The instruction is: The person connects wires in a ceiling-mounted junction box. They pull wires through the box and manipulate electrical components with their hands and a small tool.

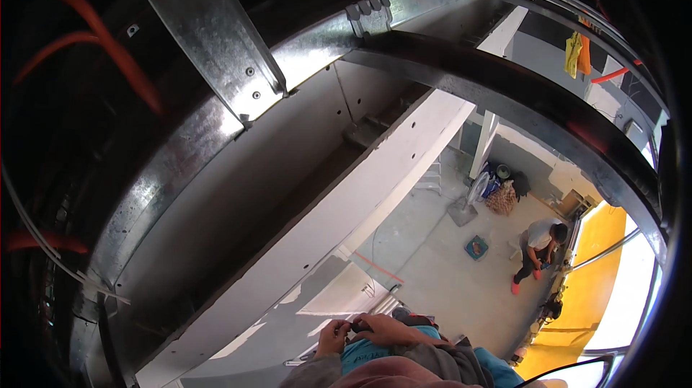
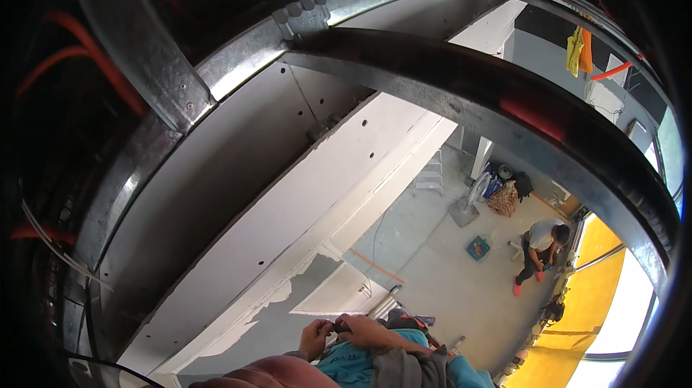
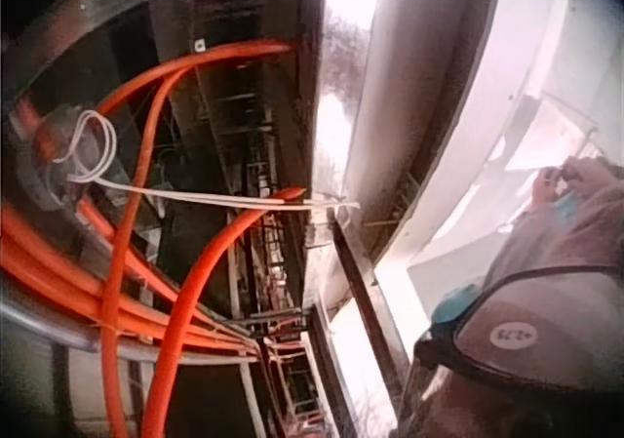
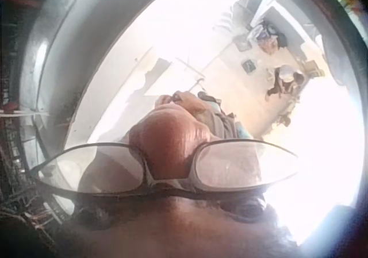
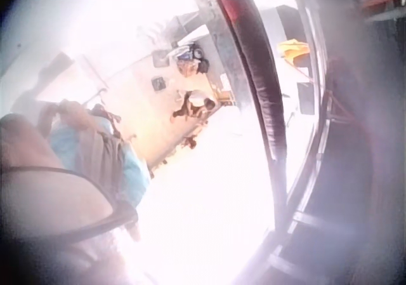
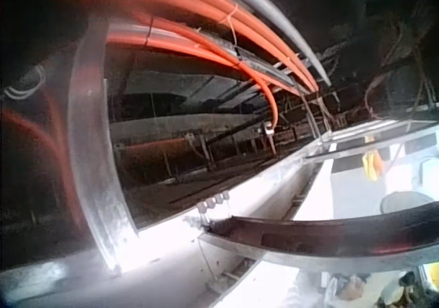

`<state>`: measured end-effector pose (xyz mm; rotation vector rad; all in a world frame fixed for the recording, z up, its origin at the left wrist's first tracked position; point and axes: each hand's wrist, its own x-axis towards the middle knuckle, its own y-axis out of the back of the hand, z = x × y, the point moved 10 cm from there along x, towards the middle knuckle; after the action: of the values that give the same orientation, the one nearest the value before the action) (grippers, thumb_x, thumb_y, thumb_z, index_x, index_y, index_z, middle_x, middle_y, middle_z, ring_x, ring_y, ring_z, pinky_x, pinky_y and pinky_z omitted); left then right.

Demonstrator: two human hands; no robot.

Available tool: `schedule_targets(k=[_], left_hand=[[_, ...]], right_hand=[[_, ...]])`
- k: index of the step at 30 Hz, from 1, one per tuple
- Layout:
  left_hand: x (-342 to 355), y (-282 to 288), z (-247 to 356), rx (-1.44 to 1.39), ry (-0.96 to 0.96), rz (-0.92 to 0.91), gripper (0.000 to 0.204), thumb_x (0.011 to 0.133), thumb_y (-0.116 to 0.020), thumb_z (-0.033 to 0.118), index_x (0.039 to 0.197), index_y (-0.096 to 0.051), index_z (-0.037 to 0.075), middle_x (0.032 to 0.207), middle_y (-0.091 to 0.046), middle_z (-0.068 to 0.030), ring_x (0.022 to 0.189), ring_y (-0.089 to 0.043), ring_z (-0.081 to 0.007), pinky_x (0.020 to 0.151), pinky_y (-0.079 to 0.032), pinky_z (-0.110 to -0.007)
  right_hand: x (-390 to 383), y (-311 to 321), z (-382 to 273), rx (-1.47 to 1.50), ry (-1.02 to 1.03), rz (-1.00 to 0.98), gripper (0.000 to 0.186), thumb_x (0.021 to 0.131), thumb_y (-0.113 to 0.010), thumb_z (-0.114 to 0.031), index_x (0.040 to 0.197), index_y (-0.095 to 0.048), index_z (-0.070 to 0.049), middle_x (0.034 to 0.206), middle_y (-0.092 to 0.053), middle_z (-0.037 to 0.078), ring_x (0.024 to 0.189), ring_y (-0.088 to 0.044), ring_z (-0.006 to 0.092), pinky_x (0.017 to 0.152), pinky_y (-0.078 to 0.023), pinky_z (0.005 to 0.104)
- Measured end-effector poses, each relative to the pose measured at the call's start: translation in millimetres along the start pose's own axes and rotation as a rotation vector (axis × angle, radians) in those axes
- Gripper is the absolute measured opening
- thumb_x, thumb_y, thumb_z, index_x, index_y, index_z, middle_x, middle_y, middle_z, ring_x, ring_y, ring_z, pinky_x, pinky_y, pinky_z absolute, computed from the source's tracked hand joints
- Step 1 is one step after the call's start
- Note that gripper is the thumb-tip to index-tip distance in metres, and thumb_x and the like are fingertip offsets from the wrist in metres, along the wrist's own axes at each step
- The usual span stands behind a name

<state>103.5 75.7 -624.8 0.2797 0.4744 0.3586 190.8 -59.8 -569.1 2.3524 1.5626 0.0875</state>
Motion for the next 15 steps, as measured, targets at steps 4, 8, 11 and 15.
schedule_targets(k=[4, 8, 11, 15], left_hand=[[-2, -6, -4, -0.142, 0.015, 0.003, 0.020, 0.100, -0.066, 0.013, 0.111, -0.068, -0.004, 0.098, -0.073, -0.0098, 0.085, -0.067, -0.0148, 0.077, -0.055, -0.029], [0, -5, -12, -0.213, 0.011, 0.024, 0.019, 0.099, -0.068, 0.012, 0.109, -0.068, -0.004, 0.098, -0.073, -0.0094, 0.086, -0.067, -0.0149, 0.077, -0.056, -0.029], [4, -6, -25, -0.257, -0.010, 0.024, 0.019, 0.098, -0.068, 0.011, 0.108, -0.069, -0.004, 0.098, -0.073, -0.0088, 0.084, -0.067, -0.0149, 0.077, -0.056, -0.029], [2, -8, -37, -0.266, 0.007, 0.057, 0.015, 0.098, -0.068, 0.012, 0.106, -0.069, -0.001, 0.092, -0.072, -0.0059, 0.078, -0.065, -0.0124, 0.072, -0.053, -0.027]], right_hand=[[-4, 1, 6, 0.000, -0.057, 0.008, 0.048, 0.094, -0.070, -0.028, 0.131, -0.054, -0.001, 0.112, -0.072, 0.023, 0.107, -0.069, 0.0401, 0.092, -0.053, 0.0439], [-6, 9, -6, 0.013, -0.073, -0.003, 0.046, 0.092, -0.068, -0.026, 0.128, -0.056, 0.001, 0.110, -0.073, 0.021, 0.106, -0.068, 0.0389, 0.093, -0.053, 0.0445], [-8, 7, -3, 0.038, -0.038, 0.016, 0.048, 0.092, -0.068, -0.028, 0.129, -0.056, 0.001, 0.110, -0.073, 0.022, 0.106, -0.069, 0.0385, 0.093, -0.053, 0.0438], [-6, -4, 11, 0.065, -0.044, -0.023, 0.049, 0.092, -0.069, -0.028, 0.130, -0.056, 0.000, 0.111, -0.073, 0.022, 0.107, -0.069, 0.0381, 0.094, -0.053, 0.0430]])
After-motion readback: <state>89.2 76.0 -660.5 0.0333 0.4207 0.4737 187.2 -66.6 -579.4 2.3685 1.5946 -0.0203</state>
